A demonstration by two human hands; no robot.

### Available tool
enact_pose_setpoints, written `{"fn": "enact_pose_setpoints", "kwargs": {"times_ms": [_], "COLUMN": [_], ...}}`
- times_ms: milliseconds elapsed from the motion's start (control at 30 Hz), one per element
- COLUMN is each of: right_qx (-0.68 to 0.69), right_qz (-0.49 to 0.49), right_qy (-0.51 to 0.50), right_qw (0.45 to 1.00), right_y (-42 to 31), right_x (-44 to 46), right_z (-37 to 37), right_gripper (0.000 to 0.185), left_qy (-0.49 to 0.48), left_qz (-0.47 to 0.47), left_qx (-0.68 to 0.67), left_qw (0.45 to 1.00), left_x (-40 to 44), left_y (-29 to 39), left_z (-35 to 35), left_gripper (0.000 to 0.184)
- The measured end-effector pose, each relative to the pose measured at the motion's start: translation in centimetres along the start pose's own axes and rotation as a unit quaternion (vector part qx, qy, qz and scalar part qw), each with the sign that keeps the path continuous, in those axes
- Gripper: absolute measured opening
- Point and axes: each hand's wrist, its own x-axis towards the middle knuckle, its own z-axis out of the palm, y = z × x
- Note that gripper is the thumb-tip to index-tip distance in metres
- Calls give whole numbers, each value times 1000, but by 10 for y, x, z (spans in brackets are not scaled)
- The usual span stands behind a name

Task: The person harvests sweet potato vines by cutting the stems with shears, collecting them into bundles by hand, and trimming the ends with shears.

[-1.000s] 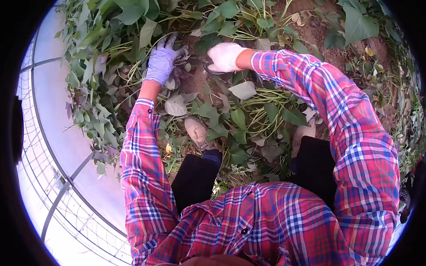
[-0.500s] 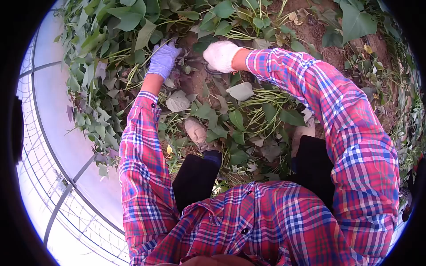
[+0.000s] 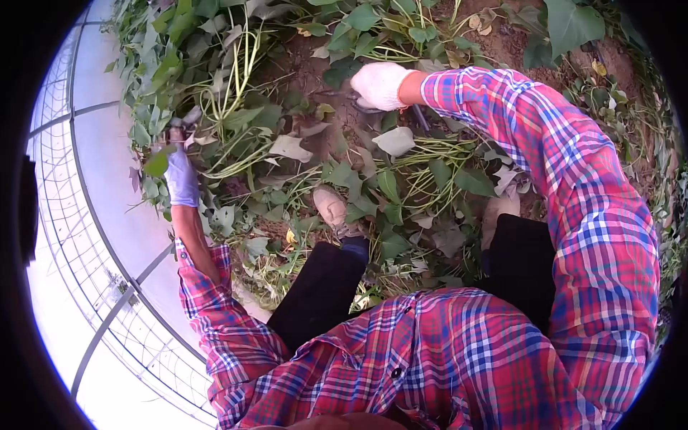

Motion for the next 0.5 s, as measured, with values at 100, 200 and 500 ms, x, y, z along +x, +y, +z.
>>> {"fn": "enact_pose_setpoints", "kwargs": {"times_ms": [100,200,500], "right_qx": [51,211,463], "right_qz": [13,89,143], "right_qy": [26,4,-155], "right_qw": [998,974,861], "right_y": [5,-4,-27], "right_x": [10,14,11], "right_z": [-2,-15,-32], "right_gripper": [33,40,73], "left_qy": [95,126,-181], "left_qz": [-177,-100,-149], "left_qx": [-243,-284,-153], "left_qw": [949,945,960], "left_x": [-20,-53,-90], "left_y": [-19,36,82], "left_z": [-100,-165,6], "left_gripper": [30,22,30]}}
